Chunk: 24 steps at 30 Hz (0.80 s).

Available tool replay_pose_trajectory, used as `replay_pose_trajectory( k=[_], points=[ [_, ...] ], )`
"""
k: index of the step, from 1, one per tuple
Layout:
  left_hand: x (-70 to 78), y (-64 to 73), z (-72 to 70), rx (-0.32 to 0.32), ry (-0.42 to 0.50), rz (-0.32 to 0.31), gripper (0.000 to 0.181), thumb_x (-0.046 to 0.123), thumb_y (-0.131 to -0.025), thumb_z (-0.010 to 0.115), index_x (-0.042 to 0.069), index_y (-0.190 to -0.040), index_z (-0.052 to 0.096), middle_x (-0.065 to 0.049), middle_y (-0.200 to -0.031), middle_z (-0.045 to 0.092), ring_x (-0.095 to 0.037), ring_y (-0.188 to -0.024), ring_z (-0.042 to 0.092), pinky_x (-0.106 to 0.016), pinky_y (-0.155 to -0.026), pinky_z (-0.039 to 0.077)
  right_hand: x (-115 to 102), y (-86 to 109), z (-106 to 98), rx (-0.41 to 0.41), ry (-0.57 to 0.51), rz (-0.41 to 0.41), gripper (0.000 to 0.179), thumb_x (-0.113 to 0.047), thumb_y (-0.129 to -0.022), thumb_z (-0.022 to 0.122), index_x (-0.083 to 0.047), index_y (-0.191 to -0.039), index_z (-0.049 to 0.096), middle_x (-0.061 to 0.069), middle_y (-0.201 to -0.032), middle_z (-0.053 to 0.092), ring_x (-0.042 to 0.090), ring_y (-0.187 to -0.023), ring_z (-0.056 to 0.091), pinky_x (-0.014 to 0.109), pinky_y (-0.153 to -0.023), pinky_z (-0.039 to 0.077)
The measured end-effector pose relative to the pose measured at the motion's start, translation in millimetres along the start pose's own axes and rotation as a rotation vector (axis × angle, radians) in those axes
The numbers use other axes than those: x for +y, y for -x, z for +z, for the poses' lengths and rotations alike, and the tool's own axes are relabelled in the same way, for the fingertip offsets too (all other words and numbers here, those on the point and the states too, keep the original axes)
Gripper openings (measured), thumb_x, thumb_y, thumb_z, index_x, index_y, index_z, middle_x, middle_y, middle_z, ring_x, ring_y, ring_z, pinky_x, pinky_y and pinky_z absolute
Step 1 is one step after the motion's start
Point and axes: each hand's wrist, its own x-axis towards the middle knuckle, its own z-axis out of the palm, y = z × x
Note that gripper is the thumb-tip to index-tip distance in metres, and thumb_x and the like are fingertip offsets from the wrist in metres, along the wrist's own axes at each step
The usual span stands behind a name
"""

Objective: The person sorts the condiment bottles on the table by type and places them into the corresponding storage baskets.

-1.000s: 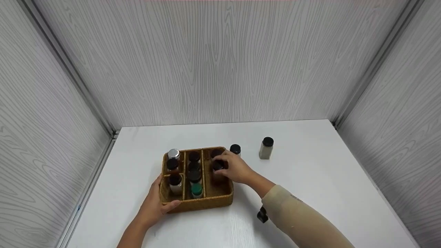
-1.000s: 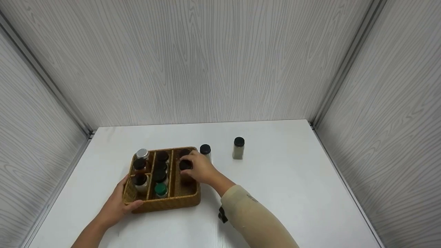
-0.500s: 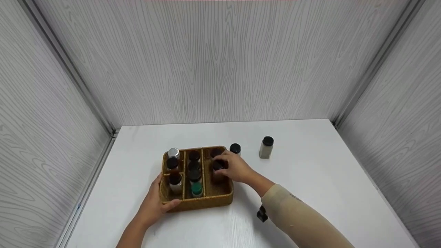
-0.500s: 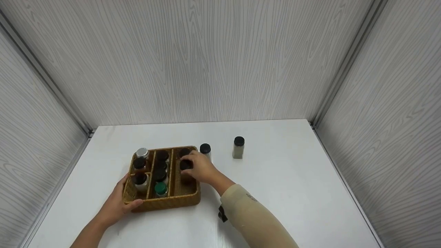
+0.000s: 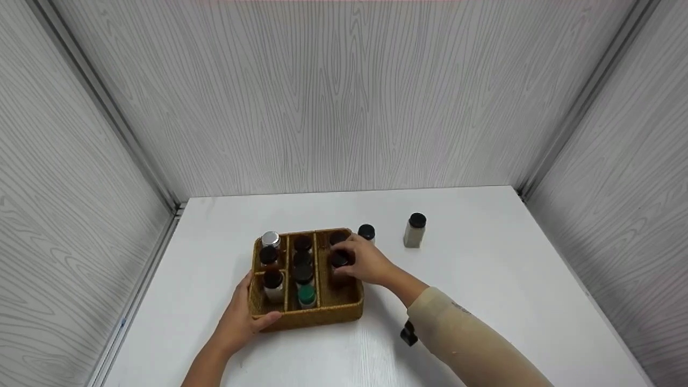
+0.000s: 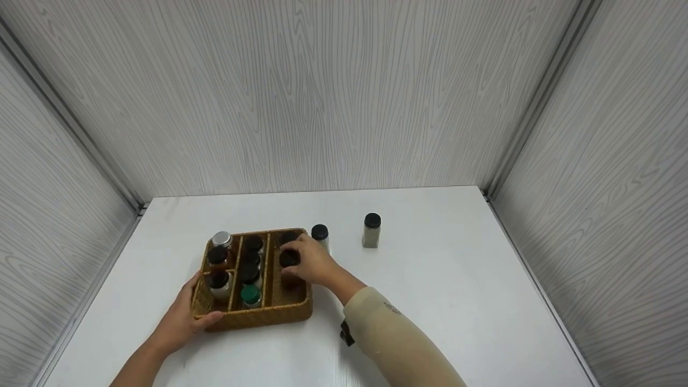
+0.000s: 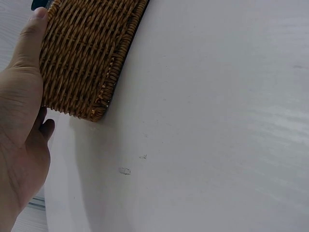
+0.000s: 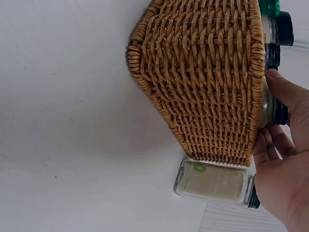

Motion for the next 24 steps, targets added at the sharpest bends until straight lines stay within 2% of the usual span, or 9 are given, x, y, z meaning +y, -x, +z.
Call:
replay_pose_trajectory(
  k=[8, 17, 21, 24],
  points=[
    [-1.0, -0.1, 0.0, -0.002, 0.003, -0.012, 0.142, 0.071, -0.081, 0.085, 0.015, -0.175, -0.004, -0.022, -0.183, 0.008, -0.048, -0.169, 0.014, -0.065, -0.136, 0.019, 2.7, 1.4, -6.2, 0.011, -0.057, 0.036, 0.048, -0.025, -0.093, 0.089, -0.016, -0.138, 0.074, 0.009, -0.122, 0.065, 0.02, -0.11, 0.063, 0.044, -0.1, 0.059],
    [-2.0, -1.3, 0.1, -0.006, 0.019, -0.016, 0.142, 0.07, -0.081, 0.086, 0.016, -0.175, -0.004, -0.02, -0.183, 0.009, -0.047, -0.169, 0.015, -0.065, -0.136, 0.019, 7.7, 4.0, -22.2, -0.022, -0.195, 0.059, 0.05, -0.025, -0.094, 0.088, -0.014, -0.14, 0.072, 0.01, -0.121, 0.063, 0.024, -0.115, 0.068, 0.045, -0.104, 0.061],
    [-3.0, -2.0, 0.6, -0.006, 0.033, -0.006, 0.141, 0.069, -0.081, 0.087, 0.016, -0.175, -0.004, -0.02, -0.183, 0.009, -0.046, -0.169, 0.015, -0.065, -0.136, 0.019, 10.3, 5.6, -28.7, -0.043, -0.203, 0.035, 0.052, -0.027, -0.096, 0.085, -0.012, -0.143, 0.07, 0.013, -0.124, 0.064, 0.027, -0.119, 0.068, 0.047, -0.107, 0.061],
    [-3.2, -2.4, 0.9, -0.004, 0.035, 0.008, 0.14, 0.068, -0.083, 0.086, 0.015, -0.175, -0.004, -0.021, -0.182, 0.009, -0.047, -0.169, 0.016, -0.065, -0.136, 0.019, 13.3, 6.2, -33.7, -0.042, -0.225, 0.007, 0.053, -0.024, -0.097, 0.084, -0.007, -0.144, 0.068, 0.021, -0.128, 0.064, 0.037, -0.122, 0.068, 0.054, -0.109, 0.059]
  ],
)
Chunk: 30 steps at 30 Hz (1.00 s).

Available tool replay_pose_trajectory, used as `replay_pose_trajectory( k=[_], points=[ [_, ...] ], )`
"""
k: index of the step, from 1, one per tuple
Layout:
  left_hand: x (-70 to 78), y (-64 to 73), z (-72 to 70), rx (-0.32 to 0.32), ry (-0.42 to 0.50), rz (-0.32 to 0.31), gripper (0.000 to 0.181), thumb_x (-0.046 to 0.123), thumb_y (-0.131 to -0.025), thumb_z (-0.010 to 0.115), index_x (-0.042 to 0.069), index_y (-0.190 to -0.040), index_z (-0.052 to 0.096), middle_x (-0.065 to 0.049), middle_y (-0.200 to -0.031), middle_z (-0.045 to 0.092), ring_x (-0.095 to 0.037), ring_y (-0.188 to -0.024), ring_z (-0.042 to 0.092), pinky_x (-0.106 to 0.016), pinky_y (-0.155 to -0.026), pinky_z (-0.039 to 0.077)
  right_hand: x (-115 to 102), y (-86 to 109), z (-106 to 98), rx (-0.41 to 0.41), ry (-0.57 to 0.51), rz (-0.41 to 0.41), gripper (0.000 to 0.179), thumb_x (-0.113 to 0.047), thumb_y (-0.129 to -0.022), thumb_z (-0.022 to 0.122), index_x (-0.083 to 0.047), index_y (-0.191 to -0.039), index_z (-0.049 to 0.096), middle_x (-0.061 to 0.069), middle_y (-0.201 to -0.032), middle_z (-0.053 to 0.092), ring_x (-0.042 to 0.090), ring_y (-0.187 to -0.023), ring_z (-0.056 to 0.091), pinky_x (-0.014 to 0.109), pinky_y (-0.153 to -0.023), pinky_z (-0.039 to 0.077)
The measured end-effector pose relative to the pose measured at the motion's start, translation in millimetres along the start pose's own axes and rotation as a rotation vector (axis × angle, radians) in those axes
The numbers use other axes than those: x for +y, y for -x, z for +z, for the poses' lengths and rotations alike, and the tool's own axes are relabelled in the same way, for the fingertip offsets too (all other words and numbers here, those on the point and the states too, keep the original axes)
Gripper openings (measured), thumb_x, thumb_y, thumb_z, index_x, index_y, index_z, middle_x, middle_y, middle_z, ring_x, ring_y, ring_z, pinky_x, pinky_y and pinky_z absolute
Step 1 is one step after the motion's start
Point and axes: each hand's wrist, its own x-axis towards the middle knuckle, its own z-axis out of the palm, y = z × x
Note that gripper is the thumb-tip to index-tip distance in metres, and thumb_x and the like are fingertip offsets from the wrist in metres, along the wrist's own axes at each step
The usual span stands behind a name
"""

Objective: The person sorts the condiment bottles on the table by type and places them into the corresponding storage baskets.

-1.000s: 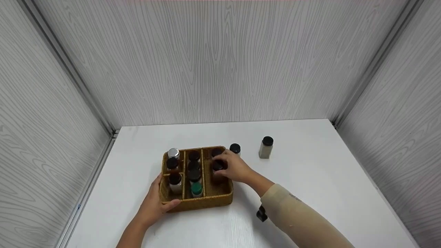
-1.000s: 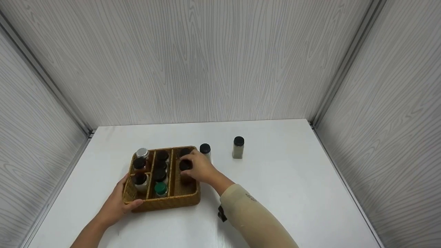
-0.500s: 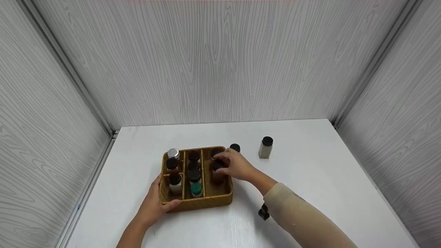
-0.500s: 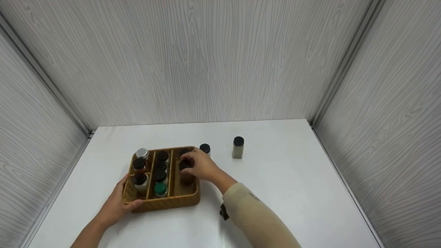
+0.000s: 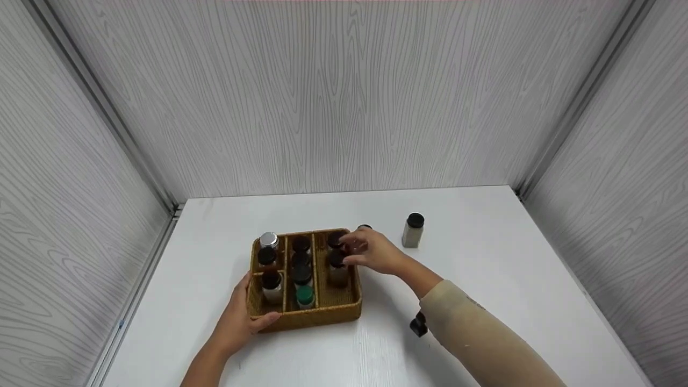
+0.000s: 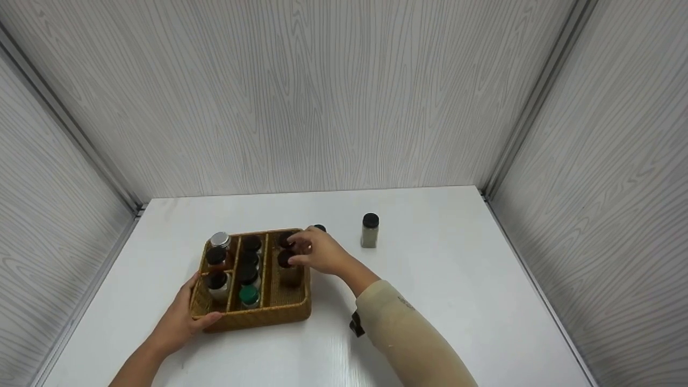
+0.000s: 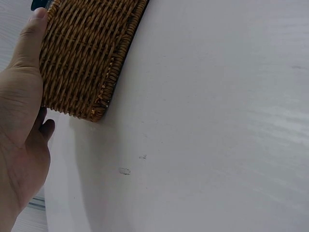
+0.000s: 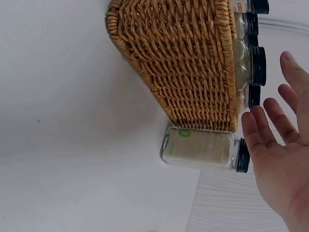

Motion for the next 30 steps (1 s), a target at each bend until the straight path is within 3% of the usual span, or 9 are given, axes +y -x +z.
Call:
replay_pose_trajectory(
  k=[3, 6, 10, 15, 24, 30],
  points=[
    [-0.4, 0.0, -0.2, -0.001, -0.002, 0.008, 0.139, 0.067, -0.084, 0.085, 0.013, -0.175, -0.005, -0.021, -0.182, 0.008, -0.047, -0.169, 0.015, -0.065, -0.136, 0.019, 2.4, -1.0, -5.5, 0.016, -0.003, -0.015, 0.054, -0.021, -0.097, 0.084, -0.004, -0.145, 0.067, 0.027, -0.131, 0.062, 0.046, -0.123, 0.066, 0.061, -0.109, 0.057],
    [-0.4, 0.3, -0.3, -0.004, -0.007, 0.0, 0.14, 0.068, -0.084, 0.085, 0.012, -0.175, -0.005, -0.022, -0.182, 0.007, -0.047, -0.169, 0.015, -0.065, -0.136, 0.019, 4.5, -2.7, -11.9, 0.05, 0.011, -0.012, 0.054, -0.02, -0.097, 0.084, -0.004, -0.145, 0.067, 0.029, -0.133, 0.061, 0.046, -0.121, 0.064, 0.062, -0.109, 0.056],
    [0.1, 0.5, -0.4, -0.009, -0.01, -0.012, 0.14, 0.069, -0.083, 0.085, 0.013, -0.175, -0.006, -0.021, -0.183, 0.006, -0.047, -0.169, 0.014, -0.065, -0.136, 0.018, 8.3, -4.8, -20.8, 0.106, 0.049, -0.01, 0.054, -0.021, -0.096, 0.085, -0.005, -0.145, 0.067, 0.024, -0.137, 0.062, 0.04, -0.122, 0.065, 0.058, -0.108, 0.057],
    [0.5, 0.5, -0.3, -0.007, 0.004, -0.014, 0.14, 0.069, -0.082, 0.086, 0.016, -0.175, -0.005, -0.019, -0.183, 0.008, -0.046, -0.169, 0.014, -0.065, -0.136, 0.018, 17.1, -6.7, -29.0, 0.16, 0.061, 0.011, 0.056, -0.021, -0.096, 0.085, -0.008, -0.147, 0.066, 0.019, -0.144, 0.062, 0.042, -0.136, 0.06, 0.06, -0.113, 0.055],
    [-1.2, 0.8, -0.9, -0.006, 0.02, -0.008, 0.139, 0.066, -0.083, 0.087, 0.017, -0.175, -0.004, -0.019, -0.183, 0.008, -0.045, -0.169, 0.015, -0.065, -0.136, 0.018, 39.1, -12.8, -28.2, 0.17, -0.015, 0.092, 0.065, -0.019, -0.098, 0.083, -0.011, -0.158, 0.056, 0.017, -0.158, 0.055, 0.041, -0.151, 0.051, 0.057, -0.123, 0.049],
    [0.9, 1.1, -0.6, 0.0, -0.014, -0.009, 0.14, 0.069, -0.082, 0.086, 0.016, -0.175, -0.004, -0.02, -0.183, 0.009, -0.047, -0.169, 0.015, -0.065, -0.136, 0.018, 46.6, -17.1, -21.1, 0.164, -0.053, 0.107, 0.067, -0.013, -0.099, 0.081, -0.007, -0.159, 0.053, 0.021, -0.163, 0.05, 0.046, -0.155, 0.046, 0.062, -0.125, 0.044]
  ],
)
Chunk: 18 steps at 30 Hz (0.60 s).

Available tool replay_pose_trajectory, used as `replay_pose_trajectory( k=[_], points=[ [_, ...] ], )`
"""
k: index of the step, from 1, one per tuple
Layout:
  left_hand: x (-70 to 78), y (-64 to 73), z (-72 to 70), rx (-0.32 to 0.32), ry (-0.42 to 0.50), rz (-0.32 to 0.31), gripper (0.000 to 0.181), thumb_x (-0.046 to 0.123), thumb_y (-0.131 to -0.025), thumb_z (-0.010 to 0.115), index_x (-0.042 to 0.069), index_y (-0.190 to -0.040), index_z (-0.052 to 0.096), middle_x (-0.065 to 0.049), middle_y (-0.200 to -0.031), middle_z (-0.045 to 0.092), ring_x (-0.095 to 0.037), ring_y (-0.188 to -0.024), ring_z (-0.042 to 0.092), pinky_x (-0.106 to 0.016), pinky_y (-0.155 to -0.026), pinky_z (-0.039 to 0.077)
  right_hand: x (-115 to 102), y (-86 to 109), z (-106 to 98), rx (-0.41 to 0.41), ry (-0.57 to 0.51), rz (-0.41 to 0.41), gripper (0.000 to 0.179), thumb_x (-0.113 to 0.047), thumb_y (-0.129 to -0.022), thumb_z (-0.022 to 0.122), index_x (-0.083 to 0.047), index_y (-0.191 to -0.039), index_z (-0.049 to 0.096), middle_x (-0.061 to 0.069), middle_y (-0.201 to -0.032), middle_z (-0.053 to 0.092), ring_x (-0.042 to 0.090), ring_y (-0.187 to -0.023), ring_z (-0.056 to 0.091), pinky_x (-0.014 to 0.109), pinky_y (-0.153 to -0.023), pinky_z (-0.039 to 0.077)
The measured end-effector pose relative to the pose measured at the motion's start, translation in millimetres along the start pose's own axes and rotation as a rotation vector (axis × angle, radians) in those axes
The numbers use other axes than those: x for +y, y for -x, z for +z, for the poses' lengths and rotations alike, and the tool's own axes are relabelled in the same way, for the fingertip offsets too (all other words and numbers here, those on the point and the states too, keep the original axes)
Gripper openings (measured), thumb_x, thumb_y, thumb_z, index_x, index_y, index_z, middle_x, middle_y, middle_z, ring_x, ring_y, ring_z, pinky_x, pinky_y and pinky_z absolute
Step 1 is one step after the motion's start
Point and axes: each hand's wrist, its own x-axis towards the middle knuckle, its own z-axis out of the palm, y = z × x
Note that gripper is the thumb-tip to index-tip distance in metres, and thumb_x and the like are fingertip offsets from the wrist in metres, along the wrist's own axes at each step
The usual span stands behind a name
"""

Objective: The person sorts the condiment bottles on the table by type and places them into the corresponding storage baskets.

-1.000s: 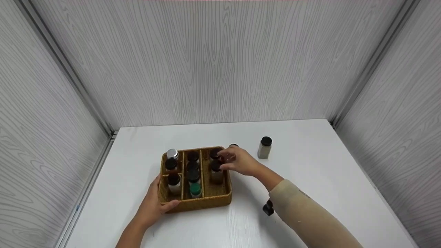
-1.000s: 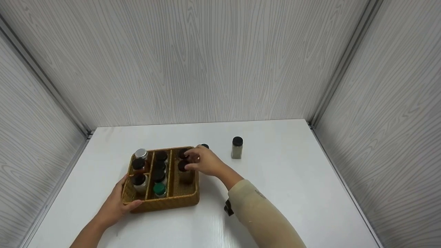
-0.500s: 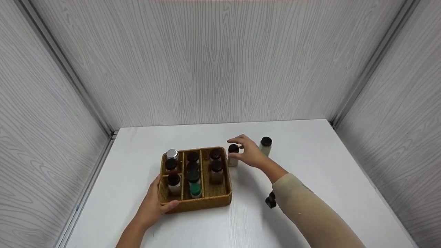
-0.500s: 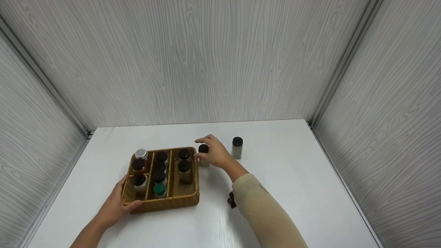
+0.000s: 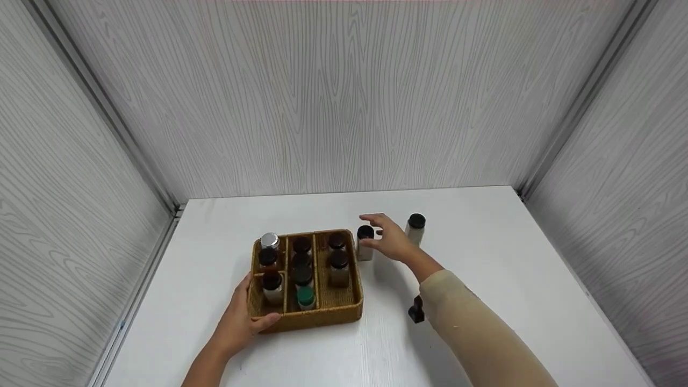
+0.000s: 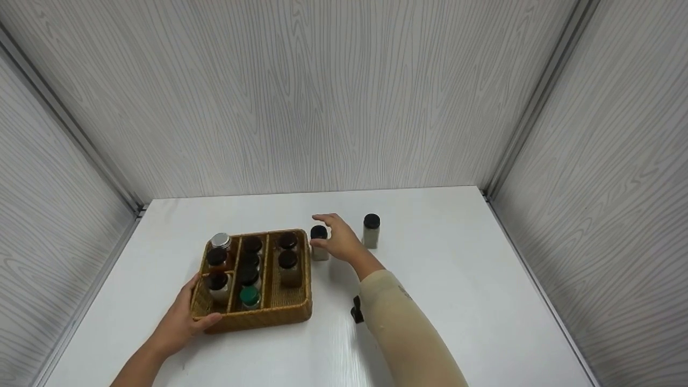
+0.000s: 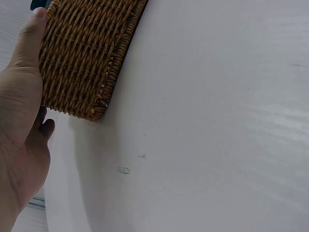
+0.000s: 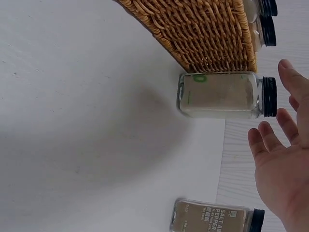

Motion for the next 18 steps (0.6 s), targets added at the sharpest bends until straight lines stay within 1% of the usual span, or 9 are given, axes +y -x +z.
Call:
replay_pose_trajectory(
  k=[3, 9, 13, 18],
  points=[
    [1.1, 1.3, -0.6, 0.002, -0.013, -0.01, 0.14, 0.07, -0.082, 0.085, 0.014, -0.175, -0.004, -0.021, -0.182, 0.008, -0.048, -0.169, 0.014, -0.065, -0.136, 0.019, 2.6, -0.2, 3.8, -0.003, 0.0, 0.019, 0.068, -0.01, -0.099, 0.08, -0.006, -0.161, 0.05, 0.021, -0.165, 0.049, 0.046, -0.155, 0.046, 0.061, -0.126, 0.044],
    [-0.1, 1.0, 0.2, 0.005, 0.003, 0.001, 0.139, 0.069, -0.082, 0.085, 0.017, -0.176, -0.003, -0.019, -0.183, 0.009, -0.046, -0.169, 0.015, -0.065, -0.136, 0.019, 7.8, 2.2, 11.8, -0.018, 0.014, 0.055, 0.07, -0.012, -0.102, 0.077, -0.006, -0.164, 0.046, 0.024, -0.164, 0.05, 0.044, -0.152, 0.051, 0.057, -0.125, 0.047],
    [0.2, 0.9, 0.9, 0.005, 0.018, -0.008, 0.14, 0.069, -0.081, 0.086, 0.018, -0.176, -0.002, -0.018, -0.183, 0.01, -0.045, -0.169, 0.015, -0.065, -0.136, 0.019, 10.3, 2.9, 16.4, -0.002, -0.008, 0.081, 0.067, -0.013, -0.101, 0.078, -0.007, -0.162, 0.049, 0.026, -0.162, 0.052, 0.045, -0.151, 0.053, 0.055, -0.122, 0.05],
    [1.5, 1.5, -0.1, -0.003, 0.015, -0.032, 0.142, 0.07, -0.08, 0.086, 0.018, -0.176, -0.003, -0.019, -0.183, 0.008, -0.047, -0.169, 0.014, -0.066, -0.135, 0.019, 13.0, 1.6, 19.9, 0.034, 0.003, 0.084, 0.057, -0.011, -0.102, 0.076, -0.009, -0.155, 0.056, 0.026, -0.159, 0.056, 0.046, -0.147, 0.057, 0.054, -0.118, 0.054]
  ],
)
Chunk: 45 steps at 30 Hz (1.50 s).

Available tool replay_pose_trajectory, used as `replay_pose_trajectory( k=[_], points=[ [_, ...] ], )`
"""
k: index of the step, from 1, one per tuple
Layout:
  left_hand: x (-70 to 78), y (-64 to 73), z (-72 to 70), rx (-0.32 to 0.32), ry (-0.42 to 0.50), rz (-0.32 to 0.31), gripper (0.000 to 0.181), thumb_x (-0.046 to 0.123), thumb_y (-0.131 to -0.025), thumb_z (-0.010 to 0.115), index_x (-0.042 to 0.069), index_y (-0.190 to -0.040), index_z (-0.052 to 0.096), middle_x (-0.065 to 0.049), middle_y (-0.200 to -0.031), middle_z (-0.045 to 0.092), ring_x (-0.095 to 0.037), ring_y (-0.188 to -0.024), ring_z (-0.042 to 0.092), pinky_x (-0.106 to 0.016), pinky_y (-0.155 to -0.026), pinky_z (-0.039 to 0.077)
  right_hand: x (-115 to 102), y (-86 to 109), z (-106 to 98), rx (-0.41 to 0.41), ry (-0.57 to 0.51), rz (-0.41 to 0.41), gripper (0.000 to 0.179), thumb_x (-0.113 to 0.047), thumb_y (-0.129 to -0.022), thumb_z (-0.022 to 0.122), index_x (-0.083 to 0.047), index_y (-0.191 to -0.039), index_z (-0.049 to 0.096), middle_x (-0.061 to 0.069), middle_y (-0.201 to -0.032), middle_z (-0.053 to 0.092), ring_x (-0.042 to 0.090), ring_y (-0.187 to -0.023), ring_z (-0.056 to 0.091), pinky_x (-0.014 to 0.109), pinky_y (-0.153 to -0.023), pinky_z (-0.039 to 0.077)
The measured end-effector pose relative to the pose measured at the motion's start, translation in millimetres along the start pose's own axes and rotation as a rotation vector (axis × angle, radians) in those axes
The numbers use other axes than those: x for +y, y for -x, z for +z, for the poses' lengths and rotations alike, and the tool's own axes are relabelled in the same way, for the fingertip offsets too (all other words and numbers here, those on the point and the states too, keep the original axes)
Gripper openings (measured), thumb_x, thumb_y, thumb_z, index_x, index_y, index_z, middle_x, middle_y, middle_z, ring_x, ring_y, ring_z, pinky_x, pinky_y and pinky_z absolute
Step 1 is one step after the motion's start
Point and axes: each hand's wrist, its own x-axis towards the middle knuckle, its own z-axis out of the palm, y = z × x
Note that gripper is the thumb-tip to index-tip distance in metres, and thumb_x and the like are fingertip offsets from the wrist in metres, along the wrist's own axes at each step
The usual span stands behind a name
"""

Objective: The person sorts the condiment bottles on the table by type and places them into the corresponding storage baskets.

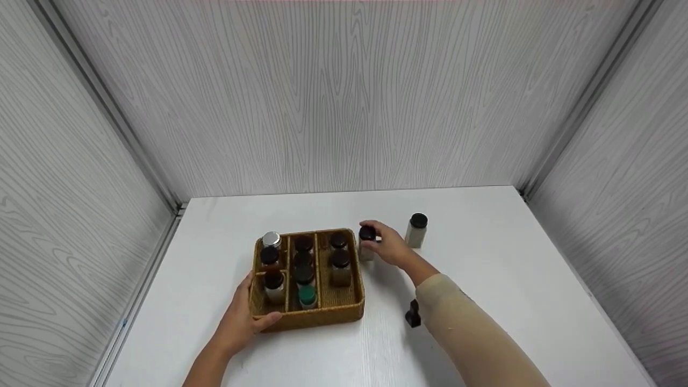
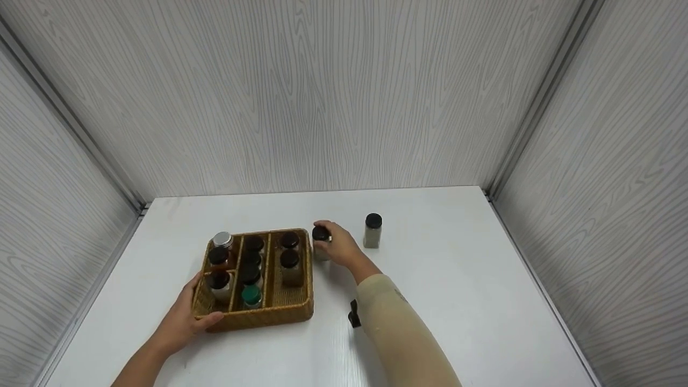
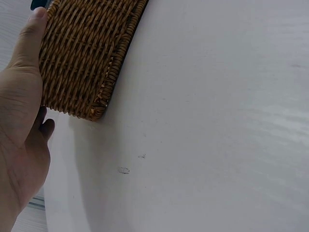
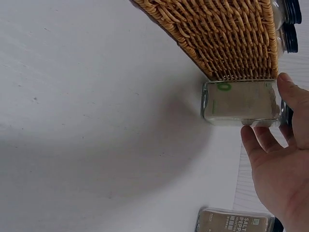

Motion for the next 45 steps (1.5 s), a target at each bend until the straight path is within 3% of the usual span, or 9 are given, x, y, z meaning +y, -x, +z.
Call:
replay_pose_trajectory(
  k=[8, 17, 31, 45],
  points=[
    [0.7, 0.5, -0.8, -0.009, 0.003, 0.0, 0.142, 0.07, -0.08, 0.086, 0.018, -0.176, -0.004, -0.019, -0.183, 0.008, -0.046, -0.169, 0.013, -0.066, -0.136, 0.018, 2.6, 3.0, 1.3, 0.02, 0.013, 0.002, 0.056, -0.008, -0.101, 0.077, -0.008, -0.153, 0.057, 0.026, -0.156, 0.059, 0.046, -0.146, 0.059, 0.052, -0.115, 0.057],
    [-1.9, -0.7, 0.5, 0.011, -0.016, 0.049, 0.139, 0.067, -0.083, 0.086, 0.013, -0.175, -0.003, -0.021, -0.183, 0.009, -0.046, -0.169, 0.016, -0.063, -0.136, 0.018, 3.1, 3.4, 3.0, 0.036, 0.047, 0.027, 0.05, -0.013, -0.101, 0.077, -0.006, -0.147, 0.059, 0.025, -0.146, 0.067, 0.044, -0.145, 0.06, 0.055, -0.117, 0.054],
    [-2.6, -1.4, 0.2, 0.006, -0.017, 0.033, 0.139, 0.069, -0.083, 0.085, 0.016, -0.175, -0.003, -0.019, -0.183, 0.008, -0.045, -0.17, 0.014, -0.063, -0.136, 0.017, 9.4, 8.3, -0.2, 0.043, -0.078, 0.012, 0.043, -0.011, -0.104, 0.072, 0.0, -0.143, 0.059, 0.027, -0.141, 0.068, 0.045, -0.142, 0.062, 0.051, -0.112, 0.058],
    [-0.7, -1.7, -0.2, 0.004, -0.036, 0.024, 0.142, 0.072, -0.081, 0.084, 0.014, -0.175, -0.005, -0.02, -0.183, 0.008, -0.047, -0.169, 0.014, -0.064, -0.136, 0.017, 4.0, 23.0, -16.1, 0.019, -0.159, 0.074, 0.046, -0.017, -0.106, 0.072, -0.005, -0.148, 0.059, 0.022, -0.145, 0.065, 0.044, -0.143, 0.061, 0.044, -0.108, 0.059]
  ],
)
